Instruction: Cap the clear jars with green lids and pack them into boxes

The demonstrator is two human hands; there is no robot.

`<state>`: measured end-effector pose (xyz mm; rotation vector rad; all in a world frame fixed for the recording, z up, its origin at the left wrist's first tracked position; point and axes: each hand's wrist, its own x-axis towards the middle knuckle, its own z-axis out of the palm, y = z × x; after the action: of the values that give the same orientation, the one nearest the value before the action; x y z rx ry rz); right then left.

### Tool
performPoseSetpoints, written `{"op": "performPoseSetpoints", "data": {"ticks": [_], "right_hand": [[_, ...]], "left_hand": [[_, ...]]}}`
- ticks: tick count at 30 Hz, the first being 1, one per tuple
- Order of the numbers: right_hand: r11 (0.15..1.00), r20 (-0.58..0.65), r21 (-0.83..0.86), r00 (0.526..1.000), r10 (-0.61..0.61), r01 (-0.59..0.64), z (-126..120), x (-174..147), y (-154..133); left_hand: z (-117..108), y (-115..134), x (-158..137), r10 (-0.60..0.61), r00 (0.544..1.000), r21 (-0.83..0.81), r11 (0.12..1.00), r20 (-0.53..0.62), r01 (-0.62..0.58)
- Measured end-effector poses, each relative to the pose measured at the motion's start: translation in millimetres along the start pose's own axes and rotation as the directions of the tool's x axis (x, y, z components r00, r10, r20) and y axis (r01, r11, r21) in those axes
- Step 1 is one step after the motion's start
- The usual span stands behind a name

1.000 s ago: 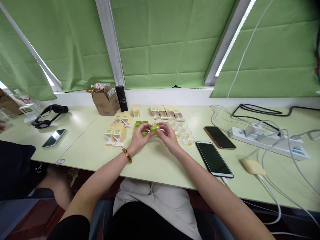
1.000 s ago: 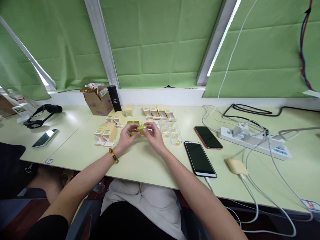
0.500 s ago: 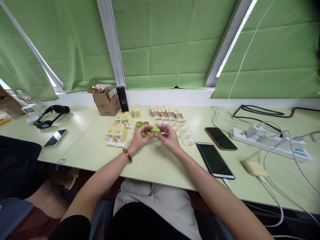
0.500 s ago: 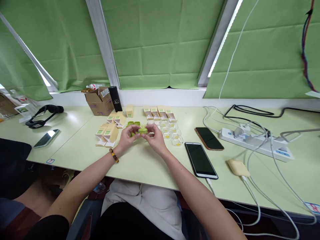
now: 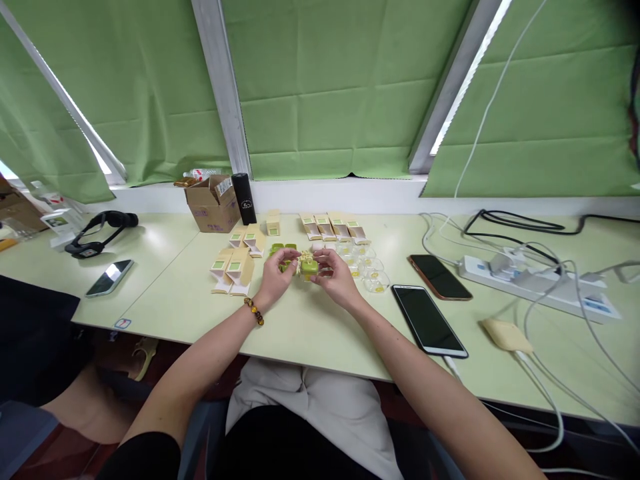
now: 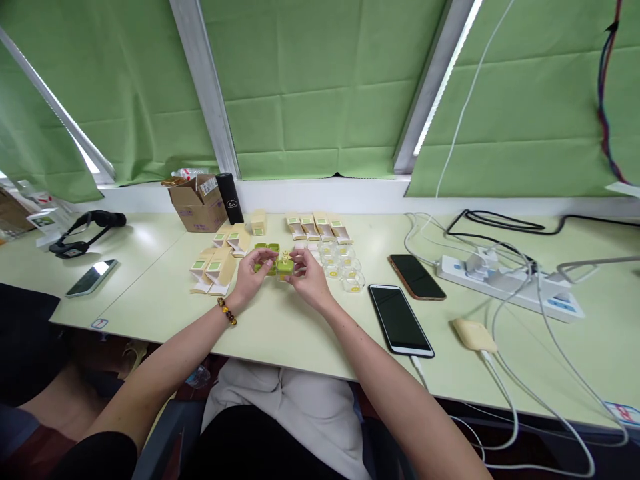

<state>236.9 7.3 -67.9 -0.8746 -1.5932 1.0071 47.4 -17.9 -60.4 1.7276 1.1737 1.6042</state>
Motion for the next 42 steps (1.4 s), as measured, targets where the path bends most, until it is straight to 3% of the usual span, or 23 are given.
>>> {"op": "performPoseSetpoints", "data": {"ticks": [6, 11, 15, 20, 22, 25, 28, 32, 36, 42], "right_hand": [[0.935, 0.117, -0.347, 0.992, -0.038, 0.077, -3.6, -4.9, -7.6], [0.839, 0.248, -0.517, 0.968, -0.044, 0.17, -2.1, -11.1, -20.9], [0.797, 0.327, -0.573, 0.945, 0.007, 0.192, 1.1, -14.3, -22.9], [0.75, 0.406, -0.611, 0.914, 0.022, 0.253, -4.0, -13.6, -26.0], [0.764, 0.437, -0.583, 0.9, 0.008, 0.276, -10.4, -12.1, -29.6], [0.845, 0.454, -0.45, 0.889, -0.061, 0.288, -19.6, -9.0, -33.1], [0.921, 0.346, -0.289, 0.925, -0.154, 0.262, -22.1, -5.5, -31.4], [0.947, 0.049, -0.235, 0.975, -0.215, 0.22, -18.8, -0.9, -24.3], [0.955, -0.118, -0.223, 0.967, -0.224, 0.194, -19.9, 3.0, -16.5], [0.966, -0.218, -0.2, 0.954, -0.206, 0.163, -24.9, 6.7, -10.7]], "left_hand": [[-1.3, -1.8, 3.9, 0.001, 0.993, 0.128, 0.992, -0.12, 0.014], [-4.6, 0.0, 13.3, 0.067, 0.989, 0.26, 0.965, -0.133, -0.031], [-6.6, -2.7, 33.2, 0.061, 0.998, 0.36, 0.932, -0.029, -0.047], [0.1, -21.5, 76.4, -0.01, 0.972, 0.469, 0.877, 0.237, -0.105], [8.3, -31.2, 96.7, -0.056, 0.948, 0.486, 0.867, 0.312, -0.109], [25.4, -45.2, 124.5, -0.151, 0.928, 0.527, 0.848, 0.339, -0.054], [43.4, -58.8, 144.1, -0.254, 0.908, 0.579, 0.815, 0.333, 0.015], [60.7, -74.9, 155.7, -0.299, 0.903, 0.594, 0.802, 0.31, 0.062], [68.1, -84.9, 158.2, -0.277, 0.908, 0.558, 0.827, 0.314, 0.06], [56.2, -81.3, 163.9, -0.241, 0.928, 0.523, 0.85, 0.285, 0.06]]}}
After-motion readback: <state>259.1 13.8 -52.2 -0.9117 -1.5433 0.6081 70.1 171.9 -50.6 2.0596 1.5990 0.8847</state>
